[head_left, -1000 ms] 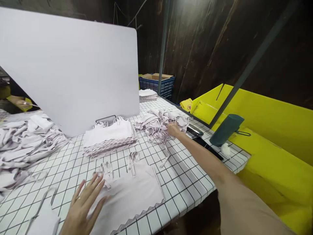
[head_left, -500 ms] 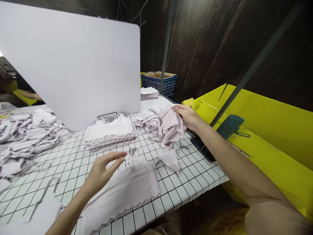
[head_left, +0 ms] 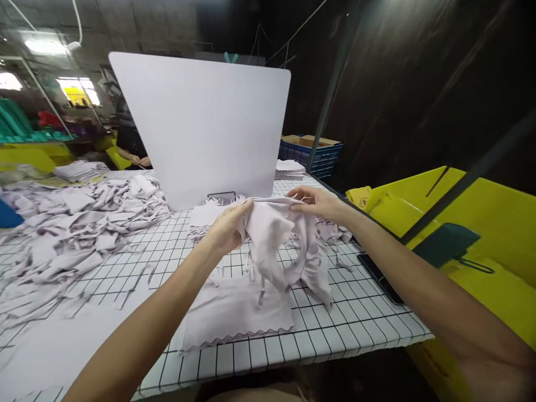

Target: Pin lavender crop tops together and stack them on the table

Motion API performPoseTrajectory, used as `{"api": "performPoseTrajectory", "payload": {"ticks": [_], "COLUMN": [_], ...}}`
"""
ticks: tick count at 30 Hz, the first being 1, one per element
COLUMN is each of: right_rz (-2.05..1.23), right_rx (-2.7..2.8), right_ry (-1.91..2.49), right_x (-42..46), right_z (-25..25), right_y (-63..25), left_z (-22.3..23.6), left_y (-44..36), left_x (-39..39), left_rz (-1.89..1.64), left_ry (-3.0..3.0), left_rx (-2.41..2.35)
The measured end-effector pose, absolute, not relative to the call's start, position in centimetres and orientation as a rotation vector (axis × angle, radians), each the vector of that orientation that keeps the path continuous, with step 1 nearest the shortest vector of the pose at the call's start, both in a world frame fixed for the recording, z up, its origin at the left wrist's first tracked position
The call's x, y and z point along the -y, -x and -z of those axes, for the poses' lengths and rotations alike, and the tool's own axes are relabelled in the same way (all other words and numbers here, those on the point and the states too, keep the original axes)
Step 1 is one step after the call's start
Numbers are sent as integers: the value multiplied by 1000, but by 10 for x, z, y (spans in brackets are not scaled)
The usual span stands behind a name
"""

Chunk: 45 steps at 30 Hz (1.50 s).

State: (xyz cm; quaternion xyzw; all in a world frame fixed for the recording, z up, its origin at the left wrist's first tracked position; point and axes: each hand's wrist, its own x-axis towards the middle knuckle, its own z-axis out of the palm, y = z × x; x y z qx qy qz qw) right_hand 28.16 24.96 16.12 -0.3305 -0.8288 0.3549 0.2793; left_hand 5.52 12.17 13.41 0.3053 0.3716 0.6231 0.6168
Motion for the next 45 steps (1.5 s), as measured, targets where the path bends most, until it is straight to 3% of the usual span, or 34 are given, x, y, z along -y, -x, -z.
{"api": "performPoseTrajectory", "payload": {"ticks": [3,6,8,11,15,18,20,23,31,36,45], "right_rz": [-960,-1645,-1875,-1747,-1735,-1879,-1875,-1869,-1774,-1531,-1410], "right_rx": [1986,1839,1668,1529,1660,2071,2339,2452,2281,2160,2131], "right_ry": [959,851,686,606,609,515,329,161,306,386,564], "right_x": [-235,-212,-203,-206,-220,-219,-216,-216,-218,-224,-254], "right_z": [-134,-110,-102,-105,-128,-149,-165,-191,-232,-242,-247], "right_y": [-262,-233,-215,-196,-183,-173,-168,-167,-184,-199,-229], "left_z": [-135,-131,-126,-115,-106,-111,-119,-131,-153,-156,-188], "left_y": [-52,-49,-42,-21,13,22,19,14,-1,3,56], "left_x": [-114,-115,-112,-99,-83,-93,-108,-126,-116,-106,-93], "left_rz": [-1508,-1584,-1640,-1656,-1232,-1427,-1515,-1235,-1246,-1193,-1303], "left_ry": [-476,-414,-420,-570,-1080,-1317,-1391,-1445,-1469,-1404,-1388], "left_rx": [-802,-789,-812,-890,-1222,-1449,-1266,-942,-736,-835,-1103]}}
